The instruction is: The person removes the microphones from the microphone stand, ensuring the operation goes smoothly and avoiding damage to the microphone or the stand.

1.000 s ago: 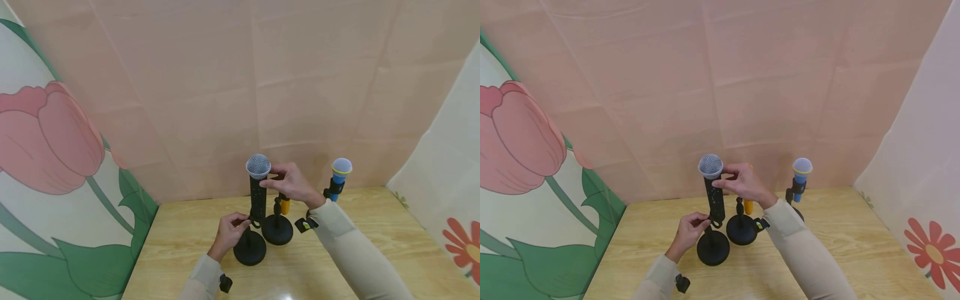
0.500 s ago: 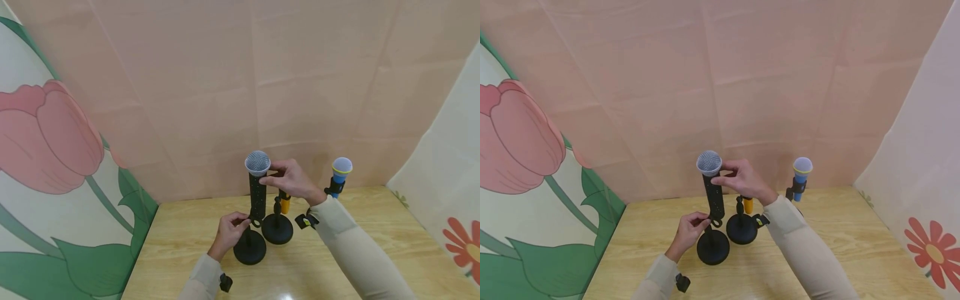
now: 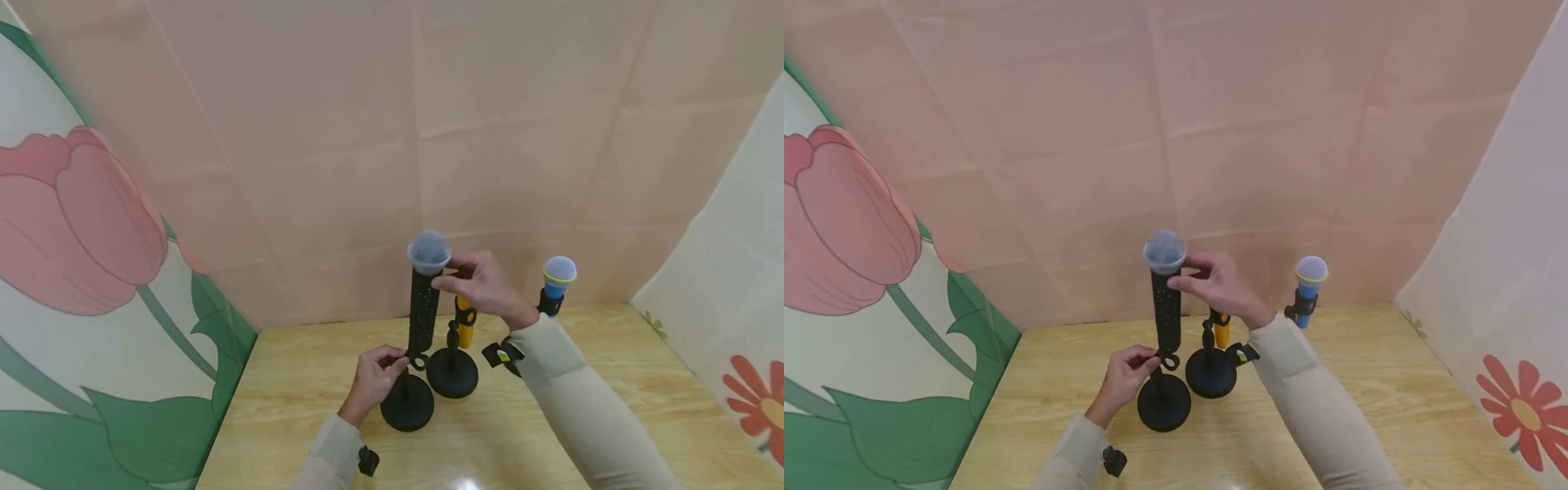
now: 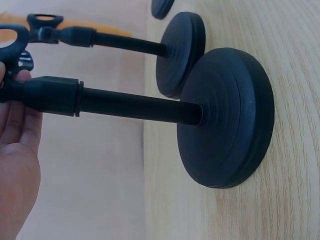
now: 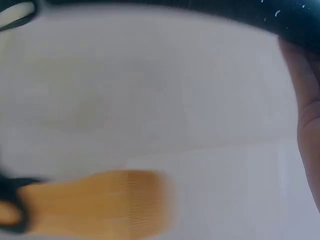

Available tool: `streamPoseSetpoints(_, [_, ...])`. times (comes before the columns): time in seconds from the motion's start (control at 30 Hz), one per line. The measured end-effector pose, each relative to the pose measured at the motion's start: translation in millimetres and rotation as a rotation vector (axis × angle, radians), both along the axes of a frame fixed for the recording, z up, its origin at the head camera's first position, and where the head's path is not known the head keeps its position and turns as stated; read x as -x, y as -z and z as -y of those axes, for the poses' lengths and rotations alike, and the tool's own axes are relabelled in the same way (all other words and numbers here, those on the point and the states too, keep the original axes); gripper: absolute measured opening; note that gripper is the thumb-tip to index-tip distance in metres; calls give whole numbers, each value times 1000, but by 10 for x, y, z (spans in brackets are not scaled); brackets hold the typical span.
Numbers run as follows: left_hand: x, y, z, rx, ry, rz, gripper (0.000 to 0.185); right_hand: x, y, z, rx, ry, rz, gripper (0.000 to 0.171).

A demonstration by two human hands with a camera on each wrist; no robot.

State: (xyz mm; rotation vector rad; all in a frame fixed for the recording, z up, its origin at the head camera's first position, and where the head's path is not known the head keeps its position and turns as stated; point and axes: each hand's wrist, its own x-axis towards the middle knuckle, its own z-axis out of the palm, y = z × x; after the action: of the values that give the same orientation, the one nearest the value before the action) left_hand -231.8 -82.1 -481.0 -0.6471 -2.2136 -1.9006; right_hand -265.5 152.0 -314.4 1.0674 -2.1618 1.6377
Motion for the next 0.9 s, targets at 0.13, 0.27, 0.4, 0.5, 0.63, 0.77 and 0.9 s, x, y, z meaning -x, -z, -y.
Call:
streamPoseSetpoints(0.13, [17, -22, 9, 0, 4, -7, 8, -43, -256, -96, 115, 10, -92, 33])
streamPoseSetpoints(0.27, [27, -43, 66, 20, -23, -5, 9, -54, -374, -128, 96, -24, -95, 36])
streamPoseSetpoints(0.4, [31, -41, 96, 18, -28, 37, 11, -49, -319, -160, 73, -11, -78, 37])
streamPoseSetpoints(0.5, [33, -2, 78, -13, -16, 69, 12, -47, -262, -200, 58, 13, -69, 38])
streamPoseSetpoints(0.63, [26, 47, 60, -46, -18, 90, 11, -60, -215, -235, 32, 47, -62, 38])
streamPoseSetpoints(0.77, [24, 57, 57, -74, -17, 90, 10, -73, -189, -259, 20, 72, -56, 38])
streamPoseSetpoints(0.9, [36, 52, 65, -86, -10, 49, 11, -82, -169, -281, 22, 60, -36, 38])
